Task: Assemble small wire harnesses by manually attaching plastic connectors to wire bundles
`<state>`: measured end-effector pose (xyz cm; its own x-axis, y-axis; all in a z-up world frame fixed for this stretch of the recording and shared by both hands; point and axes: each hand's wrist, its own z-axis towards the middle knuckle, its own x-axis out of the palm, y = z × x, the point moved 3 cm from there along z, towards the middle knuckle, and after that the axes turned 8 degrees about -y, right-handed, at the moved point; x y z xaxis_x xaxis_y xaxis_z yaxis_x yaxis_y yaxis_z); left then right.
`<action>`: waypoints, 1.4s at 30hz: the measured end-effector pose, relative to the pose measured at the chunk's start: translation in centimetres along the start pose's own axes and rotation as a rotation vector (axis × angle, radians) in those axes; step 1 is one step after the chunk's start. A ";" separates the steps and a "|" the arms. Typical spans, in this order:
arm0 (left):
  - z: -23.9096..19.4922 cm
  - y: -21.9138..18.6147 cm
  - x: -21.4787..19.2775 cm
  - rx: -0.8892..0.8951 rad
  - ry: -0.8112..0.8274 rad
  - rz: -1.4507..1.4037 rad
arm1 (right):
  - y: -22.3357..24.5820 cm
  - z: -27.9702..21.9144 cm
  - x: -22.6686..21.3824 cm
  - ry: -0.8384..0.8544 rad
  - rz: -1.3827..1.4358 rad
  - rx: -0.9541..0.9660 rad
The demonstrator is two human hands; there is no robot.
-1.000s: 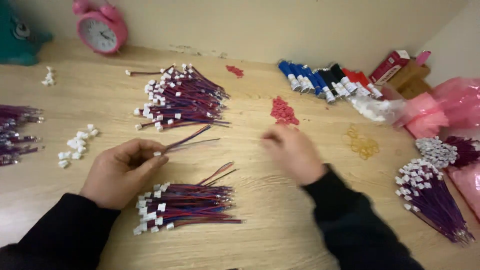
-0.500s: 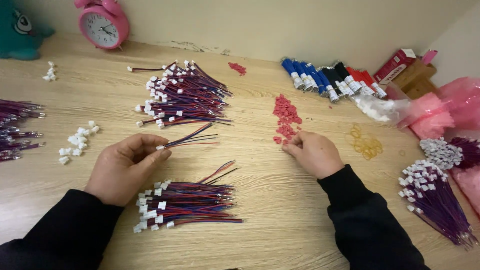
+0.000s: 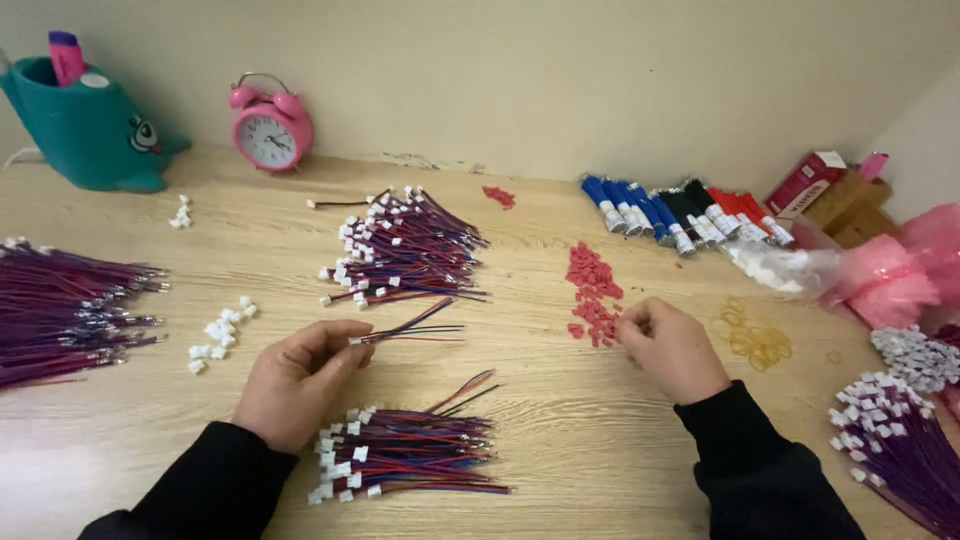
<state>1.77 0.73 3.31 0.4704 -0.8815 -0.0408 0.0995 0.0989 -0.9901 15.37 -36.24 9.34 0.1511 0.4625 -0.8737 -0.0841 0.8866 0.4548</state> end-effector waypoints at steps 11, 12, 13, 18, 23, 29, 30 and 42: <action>1.1 -0.6 0.6 -0.038 -0.012 0.133 | -0.7 0.5 0.6 -0.010 0.362 -0.016; 1.2 -0.5 0.8 0.001 -0.005 0.133 | -0.8 0.5 0.7 0.023 0.439 -0.015; 1.3 -0.4 1.0 0.040 0.002 0.132 | -0.9 0.5 0.8 0.056 0.515 -0.014; 1.5 -0.9 0.6 0.078 -0.031 0.124 | 1.2 -0.9 1.6 0.091 0.692 -0.005; 1.5 0.4 0.8 0.086 -0.093 0.140 | 7.8 -3.5 2.8 0.193 0.791 -0.060; 0.5 0.4 1.4 0.078 -0.088 0.094 | 16.2 -6.4 5.8 0.347 0.897 -0.192; 0.9 0.9 1.5 0.074 -0.075 0.090 | 16.8 -6.2 6.8 0.351 0.934 -0.238; 1.3 1.3 1.9 -0.129 -0.048 -0.201 | 21.0 -7.3 5.2 0.018 0.643 -0.756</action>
<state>3.93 -0.17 2.12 0.4934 -0.8545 0.1626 0.0841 -0.1392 -0.9867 7.16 -15.28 13.05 -0.1581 0.8487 -0.5047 -0.7520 0.2277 0.6185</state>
